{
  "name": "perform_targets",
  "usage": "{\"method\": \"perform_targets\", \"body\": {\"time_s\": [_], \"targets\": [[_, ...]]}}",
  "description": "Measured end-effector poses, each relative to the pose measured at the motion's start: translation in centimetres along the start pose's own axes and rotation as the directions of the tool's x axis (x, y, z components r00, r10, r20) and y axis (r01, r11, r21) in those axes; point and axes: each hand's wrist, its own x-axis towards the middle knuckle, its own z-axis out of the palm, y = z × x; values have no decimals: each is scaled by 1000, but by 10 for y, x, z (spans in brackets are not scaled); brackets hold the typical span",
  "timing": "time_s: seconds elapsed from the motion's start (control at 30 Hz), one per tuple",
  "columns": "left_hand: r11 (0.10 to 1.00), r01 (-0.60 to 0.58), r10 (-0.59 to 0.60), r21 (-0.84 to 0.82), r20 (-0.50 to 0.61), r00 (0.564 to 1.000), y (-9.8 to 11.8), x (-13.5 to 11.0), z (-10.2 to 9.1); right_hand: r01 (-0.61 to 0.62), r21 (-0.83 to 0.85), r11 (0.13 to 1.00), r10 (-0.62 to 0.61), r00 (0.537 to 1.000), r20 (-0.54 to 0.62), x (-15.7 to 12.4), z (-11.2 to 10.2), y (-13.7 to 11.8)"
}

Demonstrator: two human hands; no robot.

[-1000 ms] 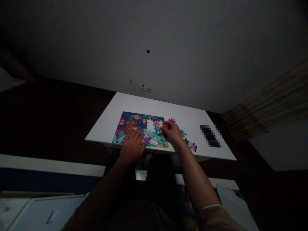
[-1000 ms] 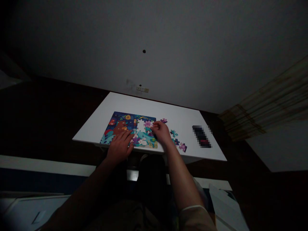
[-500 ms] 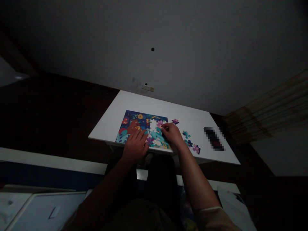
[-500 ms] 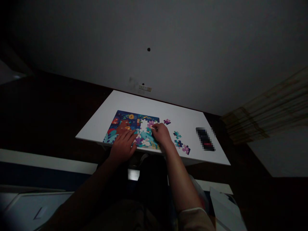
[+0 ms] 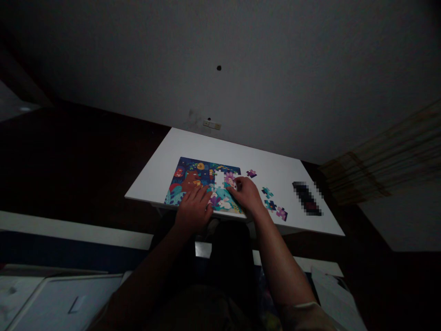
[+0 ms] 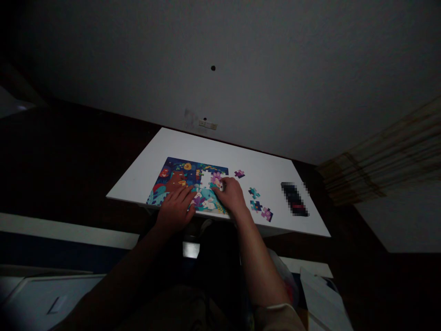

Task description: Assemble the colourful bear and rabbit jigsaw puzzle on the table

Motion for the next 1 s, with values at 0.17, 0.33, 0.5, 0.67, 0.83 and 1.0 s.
{"method": "perform_targets", "body": {"time_s": [0.17,0.33,0.5,0.67,0.83,1.0], "targets": [[1000,-4,4,22,4,1000,-1,-1,1,29,-50,998,-28,999,22,1,2,3],[1000,-7,7,24,-11,1000,-1,0,2,34,-25,999,-34,999,8,2,5,0],[1000,-3,3,22,-6,1000,0,1,0,18,-22,1000,-17,1000,22,1,7,-6],[1000,1,-1,27,-6,1000,1,1,-1,3,7,1000,-3,999,32,3,9,-11],[1000,2,-2,24,1,1000,0,1,0,20,-14,1000,-20,999,31,4,10,-11],[1000,1,-1,17,-4,1000,0,1,0,-10,-5,1000,10,1000,25,3,5,-5]]}}
